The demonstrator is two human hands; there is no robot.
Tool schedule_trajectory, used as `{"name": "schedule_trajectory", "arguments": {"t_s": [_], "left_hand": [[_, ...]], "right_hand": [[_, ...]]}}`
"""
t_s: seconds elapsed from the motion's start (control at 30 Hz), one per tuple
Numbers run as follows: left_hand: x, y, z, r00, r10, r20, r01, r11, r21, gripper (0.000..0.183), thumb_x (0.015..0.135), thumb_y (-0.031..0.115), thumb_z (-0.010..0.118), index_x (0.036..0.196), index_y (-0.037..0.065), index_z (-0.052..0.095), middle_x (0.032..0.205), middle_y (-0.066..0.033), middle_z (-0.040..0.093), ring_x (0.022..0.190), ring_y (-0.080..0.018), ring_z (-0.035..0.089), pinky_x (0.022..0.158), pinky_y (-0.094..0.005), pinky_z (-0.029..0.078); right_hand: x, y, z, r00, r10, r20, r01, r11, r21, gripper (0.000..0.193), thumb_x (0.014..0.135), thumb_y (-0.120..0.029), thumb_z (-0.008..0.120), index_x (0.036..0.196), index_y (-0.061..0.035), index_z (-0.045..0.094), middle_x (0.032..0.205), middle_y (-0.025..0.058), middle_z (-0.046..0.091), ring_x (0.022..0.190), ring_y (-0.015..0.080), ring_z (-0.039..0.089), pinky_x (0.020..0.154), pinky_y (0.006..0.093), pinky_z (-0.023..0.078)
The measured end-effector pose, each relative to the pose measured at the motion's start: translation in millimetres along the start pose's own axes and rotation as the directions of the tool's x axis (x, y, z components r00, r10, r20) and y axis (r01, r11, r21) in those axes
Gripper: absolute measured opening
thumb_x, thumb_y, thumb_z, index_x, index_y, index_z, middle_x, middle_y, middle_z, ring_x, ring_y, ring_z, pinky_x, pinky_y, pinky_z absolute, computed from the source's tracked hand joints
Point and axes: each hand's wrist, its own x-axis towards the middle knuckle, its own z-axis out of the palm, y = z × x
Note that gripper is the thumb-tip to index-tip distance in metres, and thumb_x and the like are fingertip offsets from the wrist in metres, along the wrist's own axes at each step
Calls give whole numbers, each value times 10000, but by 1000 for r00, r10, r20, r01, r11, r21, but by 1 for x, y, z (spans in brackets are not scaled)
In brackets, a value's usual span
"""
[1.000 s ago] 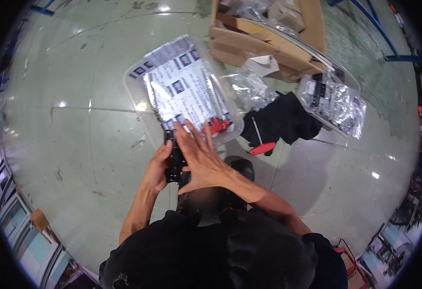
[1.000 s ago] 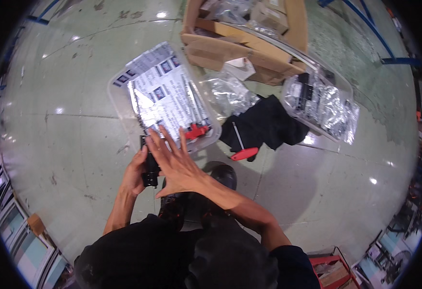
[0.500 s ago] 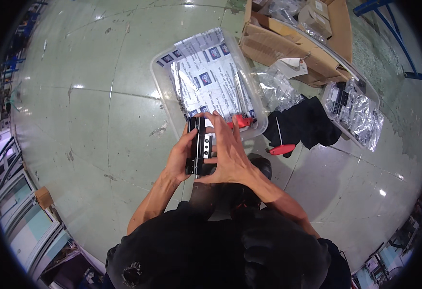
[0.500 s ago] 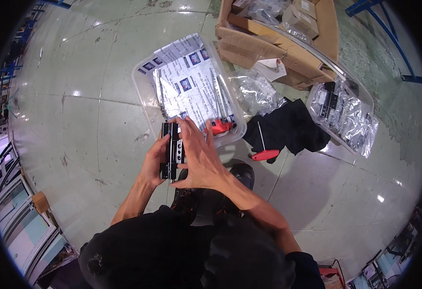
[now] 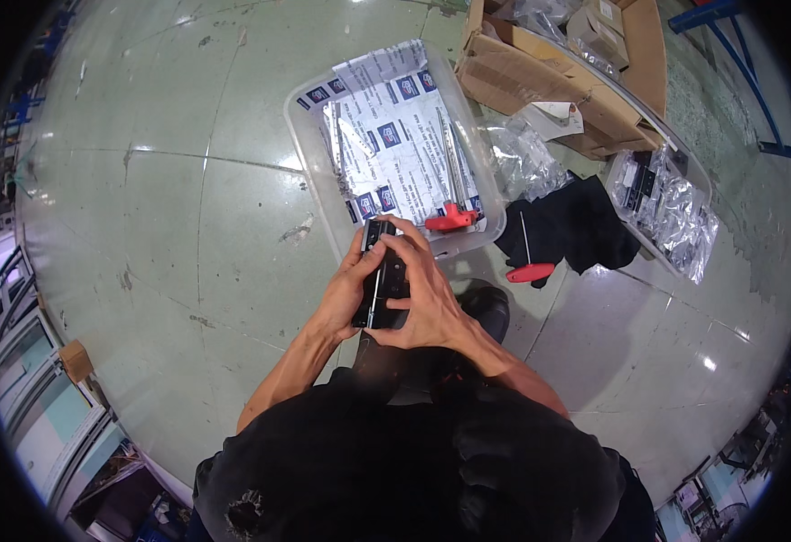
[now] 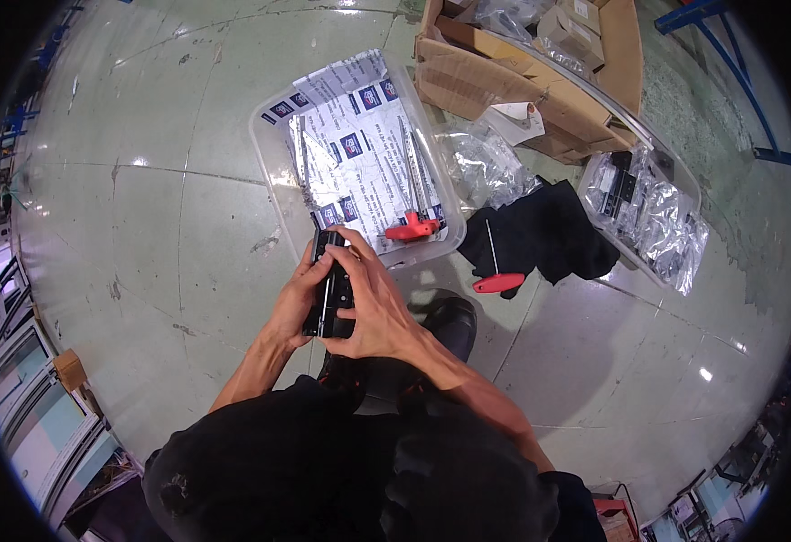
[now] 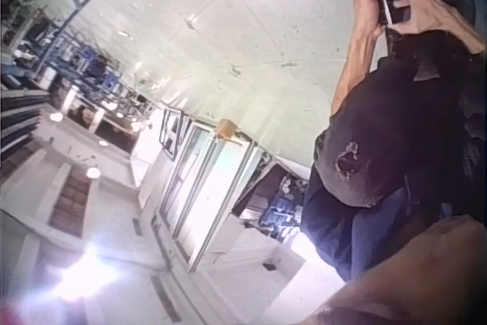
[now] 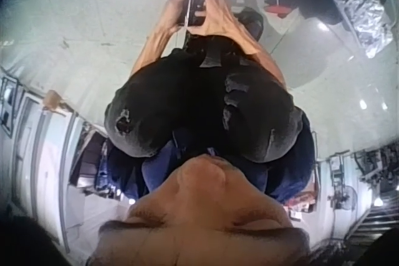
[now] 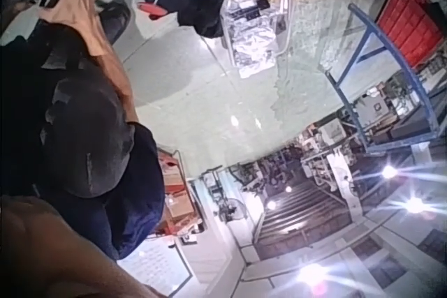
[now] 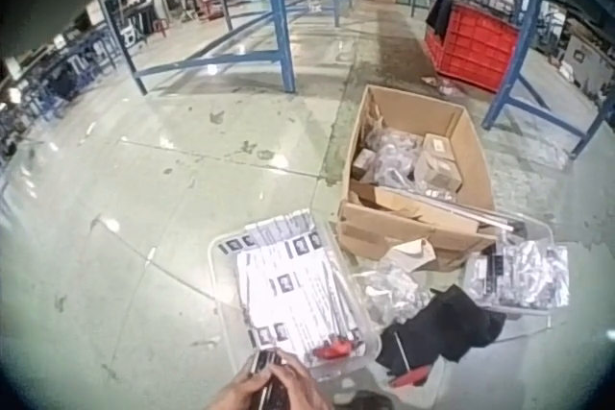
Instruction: The person assembles metal brackets and metal frames by sorting through bolts and components in a plastic bin and a cardboard box, then fastening them together with a hex key.
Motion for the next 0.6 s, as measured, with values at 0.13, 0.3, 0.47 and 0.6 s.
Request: {"name": "schedule_trajectory", "arguments": {"t_s": [0.13,0.3,0.47,0.6], "left_hand": [[-2,4,2,1000,23,-4,-23,999,-35,378,993,285,517,1345,188,421,1067,-28,597,915,-124,631,716,-245,558],[-1,0,-2,997,66,37,-68,997,34,499,1011,263,467,1482,213,309,1248,-46,552,1055,-134,593,859,-279,532],[-4,-2,5,995,32,93,-35,999,35,515,1017,246,456,1501,226,282,1275,-28,542,1071,-120,574,882,-272,517],[0,-6,-2,996,-9,87,3,997,71,496,1022,232,438,1496,245,293,1187,-17,577,993,-113,598,803,-255,545]], "right_hand": [[3,12,6,995,-90,-53,94,993,77,1184,487,-103,859,1462,-74,189,1478,218,228,1281,421,353,935,493,519],[7,4,-3,998,-56,-4,54,978,-199,1248,442,-236,892,1469,-87,200,1445,222,273,1242,431,380,1052,567,321],[-1,10,-3,993,-116,-20,100,918,-384,1214,422,-344,877,1446,-100,272,1396,200,340,1166,390,433,1024,567,273],[-12,16,3,994,-94,-63,63,918,-391,1184,427,-361,880,1426,-93,303,1408,191,352,1154,385,440,1025,538,280]]}}
